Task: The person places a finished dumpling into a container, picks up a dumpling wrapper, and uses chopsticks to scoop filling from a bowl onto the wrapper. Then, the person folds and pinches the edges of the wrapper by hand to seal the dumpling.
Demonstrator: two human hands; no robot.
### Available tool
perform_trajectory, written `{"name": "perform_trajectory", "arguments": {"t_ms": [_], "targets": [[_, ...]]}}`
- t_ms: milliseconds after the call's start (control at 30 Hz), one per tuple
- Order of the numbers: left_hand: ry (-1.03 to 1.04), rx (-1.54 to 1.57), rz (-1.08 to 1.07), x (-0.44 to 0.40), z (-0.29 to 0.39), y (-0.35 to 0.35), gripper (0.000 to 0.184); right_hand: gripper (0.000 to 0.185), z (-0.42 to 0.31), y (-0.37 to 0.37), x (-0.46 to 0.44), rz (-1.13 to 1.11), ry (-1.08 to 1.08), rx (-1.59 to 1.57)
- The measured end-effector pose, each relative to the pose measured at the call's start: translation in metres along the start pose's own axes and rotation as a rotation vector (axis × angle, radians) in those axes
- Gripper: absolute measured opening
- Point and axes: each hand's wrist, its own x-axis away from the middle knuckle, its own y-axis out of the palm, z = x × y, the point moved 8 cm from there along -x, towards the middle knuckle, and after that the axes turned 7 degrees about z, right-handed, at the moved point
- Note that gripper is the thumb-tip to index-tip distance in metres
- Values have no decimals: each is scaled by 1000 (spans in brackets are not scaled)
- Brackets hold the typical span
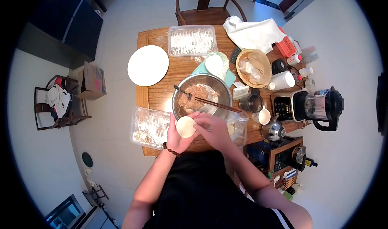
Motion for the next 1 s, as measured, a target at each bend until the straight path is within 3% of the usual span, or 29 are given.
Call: {"name": "perform_trajectory", "arguments": {"t_ms": [33,100,133,200,233,300,400,500,633,700,733,800,1000], "targets": [[1,1,2,-1,4,-5,98,16,10,2,1,-2,1,-1],[-15,101,-6,0,9,-14,95,18,29,-19,11,288,-95,98],[2,116,-23,1,13,-19,91,18,52,-16,13,288,-89,99],[27,94,-2,-1,20,-29,89,18,152,2,31,362,665,-669],[61,71,16,-3,25,-35,88,18,158,3,28,363,666,-668],[67,98,7,-6,33,-44,83,18,181,16,28,432,883,-996],[118,114,22,-7,46,-51,75,21,211,22,13,599,913,-1057],[133,139,34,-13,52,-60,73,24,220,19,-6,672,748,-1149],[139,145,35,-21,54,-71,71,26,225,8,-19,760,728,-1065],[155,95,49,-24,55,-76,70,29,215,-9,-33,727,513,-732],[152,97,50,-24,55,-77,70,29,213,-11,-36,729,515,-729],[158,85,82,-25,57,-81,69,32,191,-29,-42,734,356,-384],[155,97,103,-30,61,-89,71,28,178,-42,-52,632,285,-314]]}}
